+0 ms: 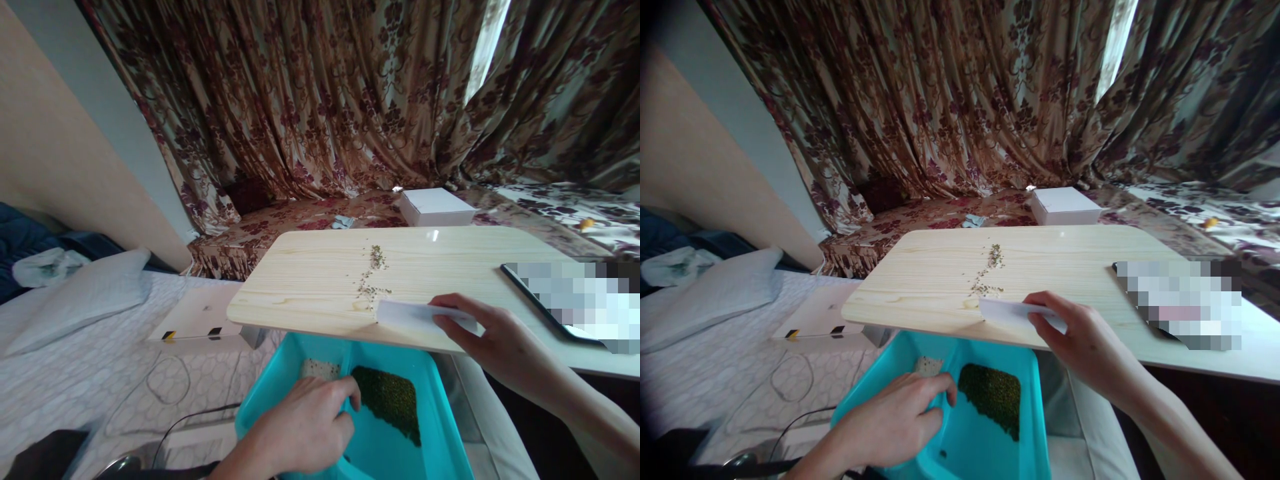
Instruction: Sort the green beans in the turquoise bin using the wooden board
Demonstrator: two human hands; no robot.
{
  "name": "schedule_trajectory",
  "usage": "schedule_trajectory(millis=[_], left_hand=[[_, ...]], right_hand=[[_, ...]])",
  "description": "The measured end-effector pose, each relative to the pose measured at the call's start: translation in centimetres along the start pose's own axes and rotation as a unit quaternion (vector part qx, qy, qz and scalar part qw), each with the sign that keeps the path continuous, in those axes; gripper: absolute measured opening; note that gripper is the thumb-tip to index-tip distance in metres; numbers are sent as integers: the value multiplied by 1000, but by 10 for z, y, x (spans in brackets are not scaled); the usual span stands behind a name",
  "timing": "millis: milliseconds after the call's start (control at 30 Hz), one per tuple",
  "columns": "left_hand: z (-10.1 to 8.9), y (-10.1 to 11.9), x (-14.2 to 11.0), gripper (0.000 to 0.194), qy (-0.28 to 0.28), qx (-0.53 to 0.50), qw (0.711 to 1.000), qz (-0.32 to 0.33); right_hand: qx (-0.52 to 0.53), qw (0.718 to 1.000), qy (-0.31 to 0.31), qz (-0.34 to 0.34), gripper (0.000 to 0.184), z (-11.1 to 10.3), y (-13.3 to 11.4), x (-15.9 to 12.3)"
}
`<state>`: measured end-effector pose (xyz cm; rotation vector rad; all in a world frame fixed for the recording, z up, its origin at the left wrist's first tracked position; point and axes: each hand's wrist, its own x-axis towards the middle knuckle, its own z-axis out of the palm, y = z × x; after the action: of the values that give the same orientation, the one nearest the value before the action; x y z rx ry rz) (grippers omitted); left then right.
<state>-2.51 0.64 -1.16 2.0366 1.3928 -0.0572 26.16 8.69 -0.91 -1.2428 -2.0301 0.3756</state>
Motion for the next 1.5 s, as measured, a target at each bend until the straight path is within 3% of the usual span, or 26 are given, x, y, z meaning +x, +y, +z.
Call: schedule_trajectory(millis=[567,1100,1433,1500], left_hand=[[1,-2,-1,39,10,-12,1000,3],[-2,-2,-5,40,9,-8,1000,0],[-3,-1,-6,42,4,-9,1000,-13],[-2,-1,-6,43,4,-8,1000,-12]], right_hand=[[8,1000,4,13,21,3,-3,-2],[4,997,63,55,26,10,-5,-3],[64,998,-14,23,22,17,-17,-12],[61,998,4,34,24,14,-13,-19]])
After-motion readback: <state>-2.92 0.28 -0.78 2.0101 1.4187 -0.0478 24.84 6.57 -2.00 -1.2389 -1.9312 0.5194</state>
